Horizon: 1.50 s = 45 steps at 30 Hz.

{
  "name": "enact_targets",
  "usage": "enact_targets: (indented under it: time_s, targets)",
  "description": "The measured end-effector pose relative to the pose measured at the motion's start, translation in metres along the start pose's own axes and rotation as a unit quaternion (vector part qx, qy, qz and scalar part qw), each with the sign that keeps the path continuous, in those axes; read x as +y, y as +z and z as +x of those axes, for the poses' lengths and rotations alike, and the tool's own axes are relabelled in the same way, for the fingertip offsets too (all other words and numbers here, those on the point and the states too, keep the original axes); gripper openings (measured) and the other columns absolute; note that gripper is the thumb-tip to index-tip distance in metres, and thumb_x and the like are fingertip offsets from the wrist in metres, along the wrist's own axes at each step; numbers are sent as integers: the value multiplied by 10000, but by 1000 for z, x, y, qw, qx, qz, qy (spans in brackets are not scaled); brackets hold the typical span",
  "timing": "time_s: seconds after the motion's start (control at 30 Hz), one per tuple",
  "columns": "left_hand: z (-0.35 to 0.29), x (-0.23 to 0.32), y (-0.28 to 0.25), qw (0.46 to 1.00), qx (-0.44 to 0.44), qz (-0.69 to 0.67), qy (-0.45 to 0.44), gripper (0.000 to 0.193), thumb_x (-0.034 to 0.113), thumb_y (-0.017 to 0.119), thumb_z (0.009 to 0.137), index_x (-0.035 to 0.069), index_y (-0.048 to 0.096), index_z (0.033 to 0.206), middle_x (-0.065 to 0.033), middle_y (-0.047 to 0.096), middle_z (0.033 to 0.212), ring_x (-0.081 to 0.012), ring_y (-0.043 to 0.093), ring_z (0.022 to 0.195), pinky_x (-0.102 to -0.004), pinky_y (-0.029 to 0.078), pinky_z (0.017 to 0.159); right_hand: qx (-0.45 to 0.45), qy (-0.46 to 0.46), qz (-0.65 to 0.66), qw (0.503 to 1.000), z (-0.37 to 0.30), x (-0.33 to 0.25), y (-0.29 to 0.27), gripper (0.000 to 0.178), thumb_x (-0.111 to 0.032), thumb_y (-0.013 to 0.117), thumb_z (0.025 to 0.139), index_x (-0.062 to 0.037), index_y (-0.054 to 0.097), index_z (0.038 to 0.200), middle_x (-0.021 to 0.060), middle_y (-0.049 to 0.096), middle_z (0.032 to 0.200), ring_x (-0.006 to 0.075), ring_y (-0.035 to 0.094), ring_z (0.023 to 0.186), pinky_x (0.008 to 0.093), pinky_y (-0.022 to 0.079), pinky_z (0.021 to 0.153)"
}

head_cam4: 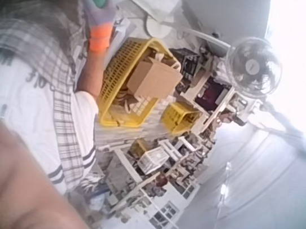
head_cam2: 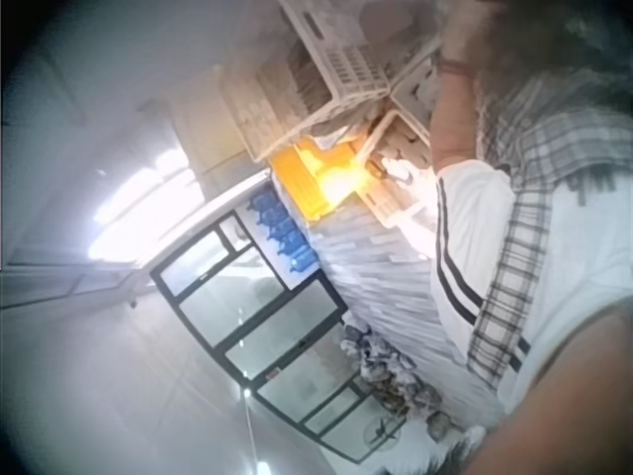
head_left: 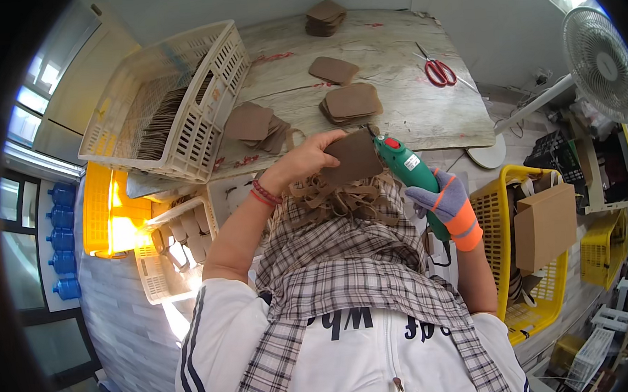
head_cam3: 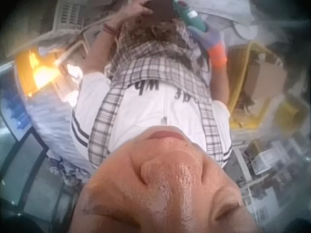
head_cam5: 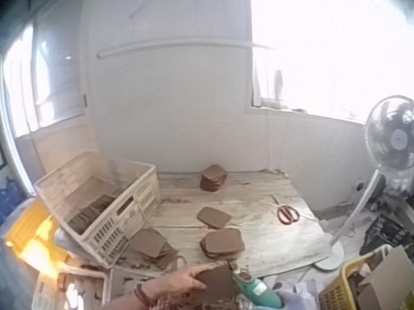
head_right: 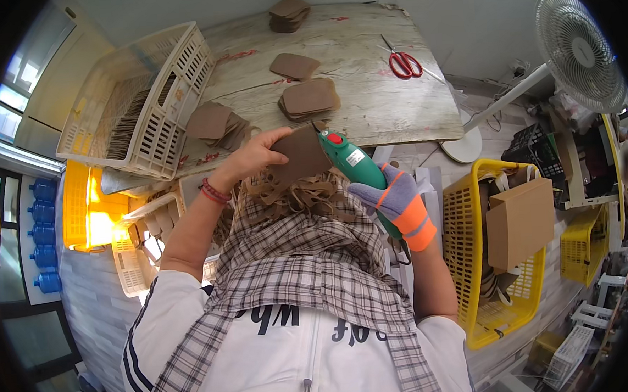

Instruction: The person uses a rotary tool to trim the edges of small brown cardboard pieces. They handle each piece individually, rotating it to smooth the perimeter, then place the finished pieces into a white plastic basket.

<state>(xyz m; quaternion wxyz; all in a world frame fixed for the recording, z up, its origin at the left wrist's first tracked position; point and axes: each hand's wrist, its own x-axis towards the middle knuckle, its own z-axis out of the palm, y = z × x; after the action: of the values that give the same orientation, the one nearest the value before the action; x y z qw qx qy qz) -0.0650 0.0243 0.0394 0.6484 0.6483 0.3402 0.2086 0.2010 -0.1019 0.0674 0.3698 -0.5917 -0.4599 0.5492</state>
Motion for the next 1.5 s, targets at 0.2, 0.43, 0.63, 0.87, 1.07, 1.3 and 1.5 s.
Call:
enact_targets:
  time_s: [0.2,0.43,0.63,0.87,1.07,1.3,1.5]
  targets:
    - [-6,-4,-17,988,144,24,43,264,-64,655,733,32,553,956,-12,615,876,-82,575,781,-231,466,693,-23,23,21,999,-1,-1,-1,424,-191,786,738,46,581,1024,35,595,671,89,543,487,221,434,444]
    - [-9,-9,-22,963,203,-159,73,187,-28,676,760,23,618,930,-20,658,827,-92,613,733,-236,504,695,-55,18,21,998,-1,7,0,417,-200,785,739,27,593,1032,21,598,700,70,547,542,207,433,482]
    - [-12,-9,-24,975,147,-157,48,189,-29,644,778,14,616,960,-29,658,870,-91,616,757,-241,508,721,-58,22,-44,997,-3,-1,4,412,-212,786,735,14,599,1024,15,611,734,56,556,580,194,438,505]
    - [-12,-11,-13,988,121,-97,27,220,-32,648,773,29,594,977,-6,646,879,-81,603,782,-229,490,733,-39,-21,-77,996,0,11,12,456,-257,792,723,18,600,1031,24,609,709,53,564,579,201,456,507]
    - [-11,-6,-3,994,93,-42,33,337,-63,627,753,23,536,1066,-21,631,893,-82,596,807,-227,490,733,-44,-30,-68,996,6,23,16,465,-274,794,721,12,598,1030,26,603,695,50,535,539,206,438,482]
    - [-14,0,-6,999,36,-26,7,488,-89,625,727,33,488,1180,-36,623,906,-83,589,825,-218,485,722,-64,-18,-39,997,9,15,24,440,-271,797,731,5,596,1009,9,583,668,42,511,513,197,401,447]
    - [-22,6,-9,999,11,35,1,660,-74,643,709,70,438,1319,-37,620,938,-104,585,831,-246,454,807,-76,-40,-56,995,18,11,37,437,-253,791,742,5,592,1033,10,594,679,54,543,561,203,435,500]
